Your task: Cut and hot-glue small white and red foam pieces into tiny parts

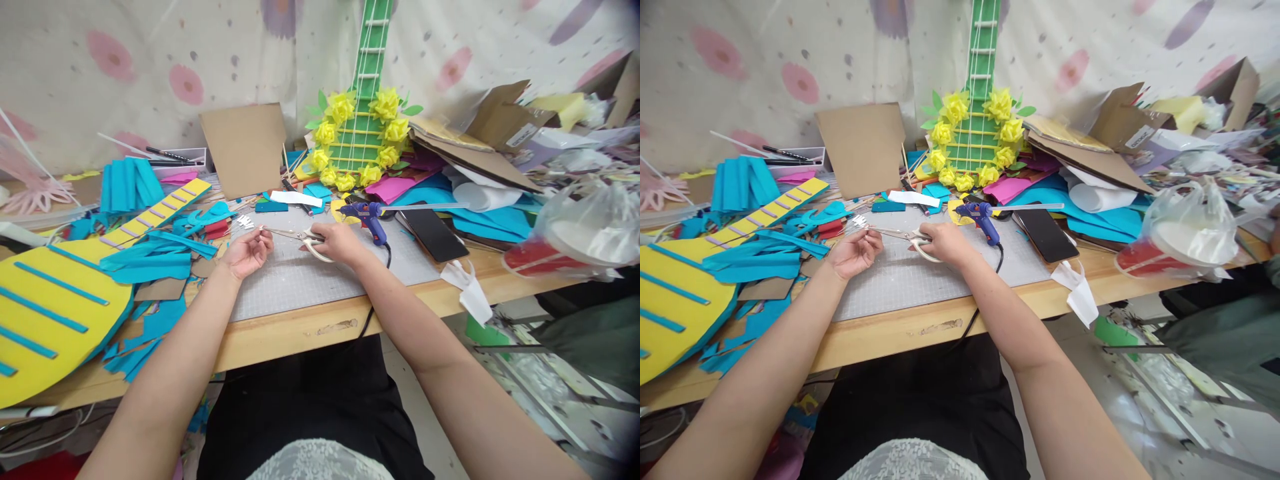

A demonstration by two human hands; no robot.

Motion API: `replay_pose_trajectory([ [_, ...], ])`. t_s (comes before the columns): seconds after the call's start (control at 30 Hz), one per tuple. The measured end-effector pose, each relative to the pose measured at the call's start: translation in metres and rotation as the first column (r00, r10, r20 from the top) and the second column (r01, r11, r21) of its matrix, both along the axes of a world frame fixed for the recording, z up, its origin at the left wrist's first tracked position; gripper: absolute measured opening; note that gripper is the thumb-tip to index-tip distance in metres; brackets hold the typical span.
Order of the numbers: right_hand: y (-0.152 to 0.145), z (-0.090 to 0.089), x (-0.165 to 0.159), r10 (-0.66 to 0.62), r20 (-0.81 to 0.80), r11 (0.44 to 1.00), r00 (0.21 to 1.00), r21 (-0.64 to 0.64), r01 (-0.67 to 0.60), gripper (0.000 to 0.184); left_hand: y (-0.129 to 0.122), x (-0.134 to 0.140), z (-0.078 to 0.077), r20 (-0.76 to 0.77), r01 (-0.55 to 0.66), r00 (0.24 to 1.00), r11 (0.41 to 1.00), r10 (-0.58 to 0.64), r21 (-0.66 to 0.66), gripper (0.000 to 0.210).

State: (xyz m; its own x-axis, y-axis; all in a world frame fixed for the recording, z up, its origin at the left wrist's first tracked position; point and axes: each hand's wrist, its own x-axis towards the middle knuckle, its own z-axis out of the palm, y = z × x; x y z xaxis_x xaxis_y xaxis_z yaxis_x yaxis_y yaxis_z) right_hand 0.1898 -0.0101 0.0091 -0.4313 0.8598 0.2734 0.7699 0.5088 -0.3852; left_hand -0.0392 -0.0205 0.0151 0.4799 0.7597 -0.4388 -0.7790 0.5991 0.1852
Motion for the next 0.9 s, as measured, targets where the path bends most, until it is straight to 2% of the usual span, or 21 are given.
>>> replay_pose_trajectory([
  [0.3,0.0019,-0.0012,0.0021,0.032,0.003,0.999,0.999,-0.016,-0.032,0.034,0.0004,-0.0017,-0.0018,0.047,0.018,0.999,1.000,-0.018,-0.005,0.018],
  [0.53,-0.0009,0.0005,-0.0005,0.041,0.006,0.999,0.999,-0.030,-0.040,0.033,0.0015,-0.0001,-0.0023,-0.047,-0.024,0.999,0.999,0.026,0.033,0.025],
  [0.9,-0.0013,0.0012,-0.0007,0.047,0.011,0.998,0.999,-0.052,-0.046,0.031,0.0010,0.0006,-0.0003,-0.089,-0.028,0.996,0.999,0.030,0.032,0.026],
])
